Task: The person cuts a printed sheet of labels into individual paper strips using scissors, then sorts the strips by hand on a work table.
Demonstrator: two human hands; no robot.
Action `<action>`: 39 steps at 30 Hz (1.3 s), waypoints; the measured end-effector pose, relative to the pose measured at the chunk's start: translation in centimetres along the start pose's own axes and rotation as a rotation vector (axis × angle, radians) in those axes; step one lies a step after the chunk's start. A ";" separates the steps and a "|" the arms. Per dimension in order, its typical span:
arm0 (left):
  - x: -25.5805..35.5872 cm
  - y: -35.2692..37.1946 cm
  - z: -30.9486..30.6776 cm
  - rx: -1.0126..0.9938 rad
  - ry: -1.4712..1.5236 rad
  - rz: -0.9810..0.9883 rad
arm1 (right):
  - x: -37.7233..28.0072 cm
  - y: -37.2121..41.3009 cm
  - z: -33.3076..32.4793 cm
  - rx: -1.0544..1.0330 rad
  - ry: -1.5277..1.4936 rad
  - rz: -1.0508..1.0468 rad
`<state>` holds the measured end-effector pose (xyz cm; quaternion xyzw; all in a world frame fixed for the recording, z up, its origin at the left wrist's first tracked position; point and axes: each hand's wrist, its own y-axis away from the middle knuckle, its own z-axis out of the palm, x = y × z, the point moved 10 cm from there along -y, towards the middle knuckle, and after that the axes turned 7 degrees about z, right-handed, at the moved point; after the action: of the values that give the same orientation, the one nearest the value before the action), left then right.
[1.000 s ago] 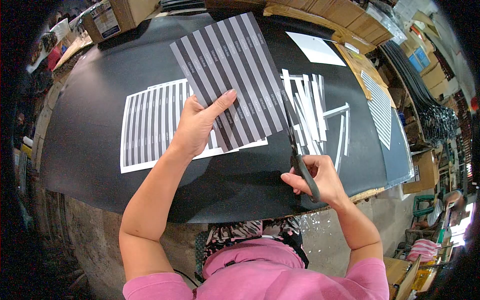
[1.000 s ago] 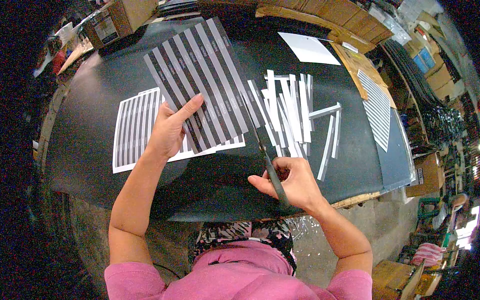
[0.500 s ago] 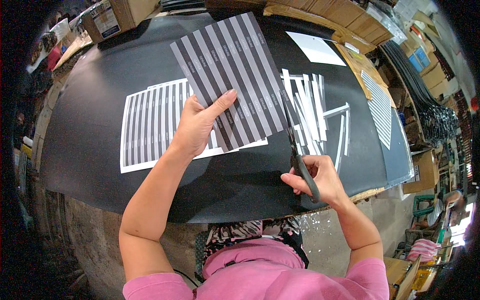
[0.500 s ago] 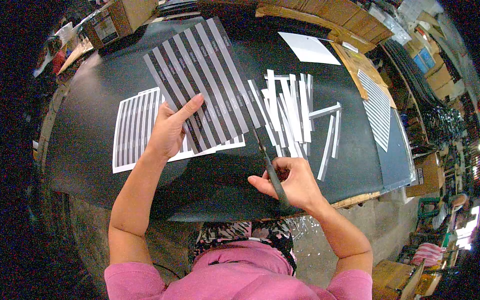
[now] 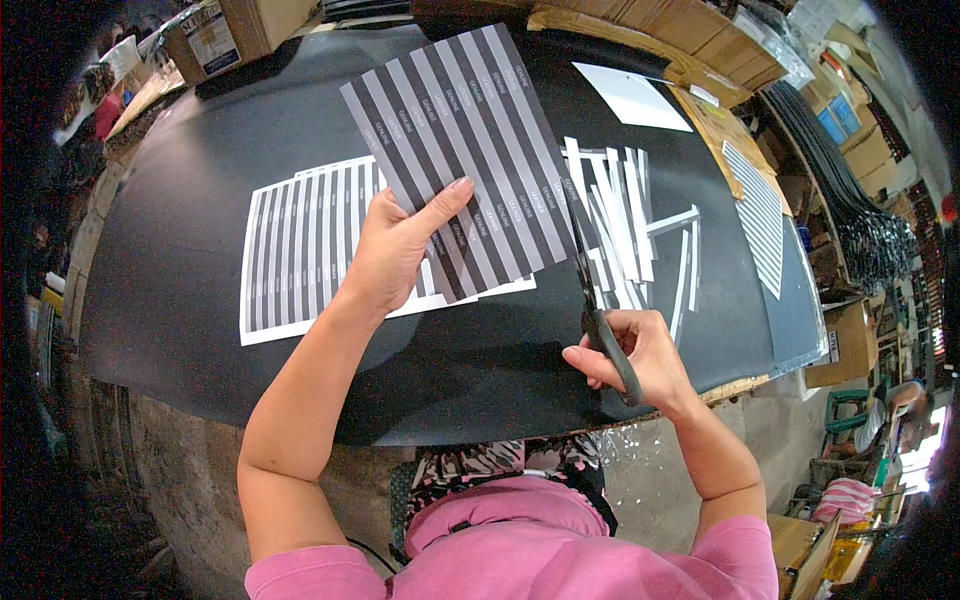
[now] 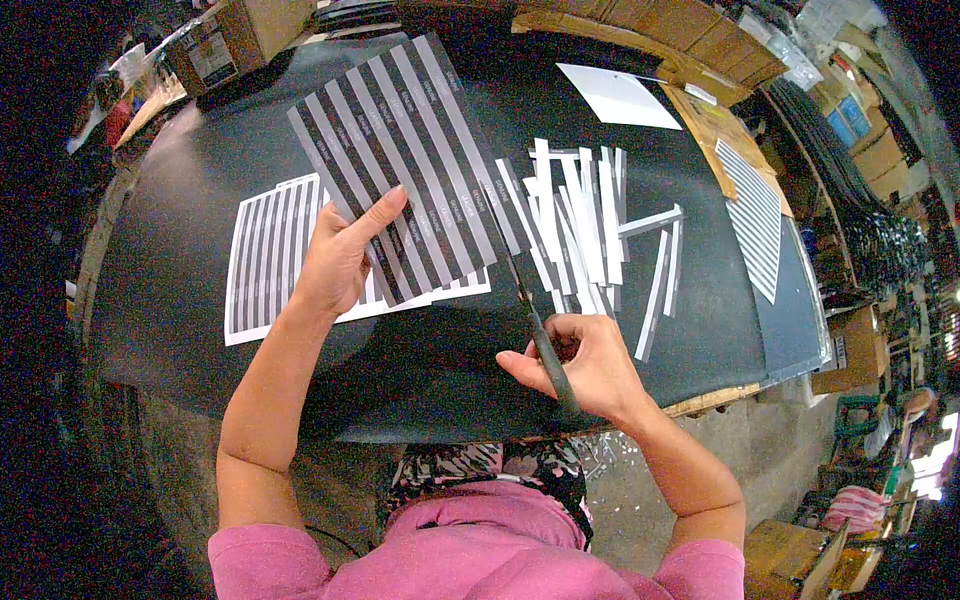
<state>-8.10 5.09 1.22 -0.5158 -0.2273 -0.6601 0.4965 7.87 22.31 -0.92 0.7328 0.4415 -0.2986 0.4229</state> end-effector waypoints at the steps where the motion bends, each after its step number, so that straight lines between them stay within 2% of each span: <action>1: 0.0 0.0 0.0 0.000 0.000 0.000 | 0.0 0.0 0.0 -0.002 -0.004 -0.002; 39: 0.2 0.0 0.3 -0.001 0.047 -0.002 | 0.2 -0.1 -0.5 0.044 -0.048 0.008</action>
<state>-7.95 5.25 1.49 -0.5001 -0.2158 -0.6725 0.5011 7.87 22.89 -0.92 0.7362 0.4217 -0.3243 0.4184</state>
